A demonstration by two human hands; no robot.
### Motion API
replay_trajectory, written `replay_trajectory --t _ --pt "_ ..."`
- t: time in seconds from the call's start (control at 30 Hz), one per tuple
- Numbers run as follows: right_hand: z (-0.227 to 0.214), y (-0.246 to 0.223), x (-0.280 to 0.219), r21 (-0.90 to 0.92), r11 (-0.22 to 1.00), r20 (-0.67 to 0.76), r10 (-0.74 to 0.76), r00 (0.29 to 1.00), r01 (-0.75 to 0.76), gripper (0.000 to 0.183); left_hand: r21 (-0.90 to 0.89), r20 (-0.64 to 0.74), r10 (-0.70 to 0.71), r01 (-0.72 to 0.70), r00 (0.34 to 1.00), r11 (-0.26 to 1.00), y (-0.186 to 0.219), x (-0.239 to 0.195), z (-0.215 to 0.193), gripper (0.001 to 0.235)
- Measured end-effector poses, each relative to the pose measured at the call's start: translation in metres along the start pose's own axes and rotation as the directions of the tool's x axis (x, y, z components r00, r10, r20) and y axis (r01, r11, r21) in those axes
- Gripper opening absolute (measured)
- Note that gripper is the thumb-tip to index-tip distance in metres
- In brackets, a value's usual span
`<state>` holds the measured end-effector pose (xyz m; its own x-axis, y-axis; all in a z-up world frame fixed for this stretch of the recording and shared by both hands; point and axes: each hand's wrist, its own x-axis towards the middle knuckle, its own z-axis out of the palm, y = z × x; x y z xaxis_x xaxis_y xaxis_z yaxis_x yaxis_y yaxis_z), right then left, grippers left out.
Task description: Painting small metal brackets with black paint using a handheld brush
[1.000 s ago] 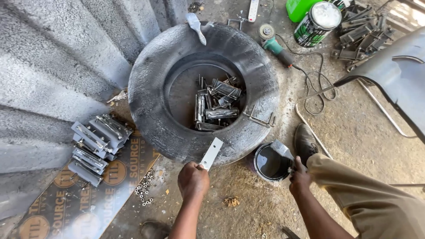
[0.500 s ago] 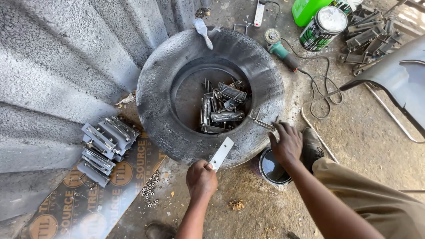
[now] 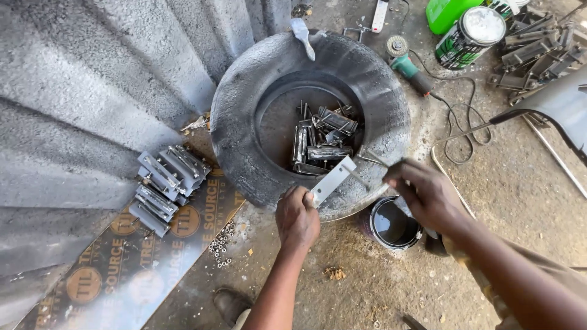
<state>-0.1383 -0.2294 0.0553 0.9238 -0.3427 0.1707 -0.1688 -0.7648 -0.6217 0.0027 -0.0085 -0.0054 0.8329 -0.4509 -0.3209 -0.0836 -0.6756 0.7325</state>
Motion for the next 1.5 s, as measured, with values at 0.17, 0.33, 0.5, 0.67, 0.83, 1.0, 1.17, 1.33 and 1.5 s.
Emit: replay_trajectory --t 0.17,0.33,0.5,0.67,0.83,1.0,1.17,1.33,1.5 --pt "0.009 -0.04 -0.01 -0.036 0.986 0.007 -0.16 0.987 0.16 0.016 -0.053 -0.064 0.097 -0.101 0.993 0.993 0.015 -0.011 -0.016 0.018" --pt "0.009 -0.039 0.003 0.021 0.969 0.042 -0.245 0.969 0.245 0.018 -0.015 -0.1 0.233 -0.236 0.967 0.972 0.004 -0.003 -0.02 0.019" --pt "0.005 -0.032 0.008 0.092 0.968 0.056 -0.237 0.97 0.232 0.016 0.046 -0.153 0.346 -0.343 0.926 0.938 -0.002 0.006 -0.008 0.015" --pt "0.005 -0.029 0.004 0.116 0.966 0.086 -0.24 0.967 0.23 0.015 0.089 -0.104 0.367 -0.358 0.924 0.929 -0.008 0.007 -0.002 0.019" --pt "0.001 -0.034 0.009 0.169 0.964 0.095 -0.224 0.97 0.206 0.013 0.094 -0.052 0.384 -0.379 0.922 0.921 -0.008 0.007 -0.003 0.019" --pt "0.003 -0.033 0.008 0.241 0.951 0.147 -0.235 0.961 0.195 0.014 0.085 -0.076 0.417 -0.411 0.906 0.908 -0.013 0.007 0.004 0.017" --pt "0.0 -0.031 0.011 0.257 0.949 0.268 -0.251 0.93 0.182 0.016 0.091 -0.051 0.366 -0.361 0.929 0.928 -0.008 0.005 0.001 0.018" --pt "0.002 -0.028 0.013 0.272 0.944 0.258 -0.257 0.932 0.185 0.018 0.085 -0.058 0.369 -0.364 0.927 0.927 -0.002 0.003 -0.002 0.022" --pt "0.007 -0.031 0.009 0.147 0.966 0.126 -0.23 0.965 0.211 0.011 0.023 -0.155 0.377 -0.379 0.913 0.925 -0.002 0.005 -0.002 0.02"
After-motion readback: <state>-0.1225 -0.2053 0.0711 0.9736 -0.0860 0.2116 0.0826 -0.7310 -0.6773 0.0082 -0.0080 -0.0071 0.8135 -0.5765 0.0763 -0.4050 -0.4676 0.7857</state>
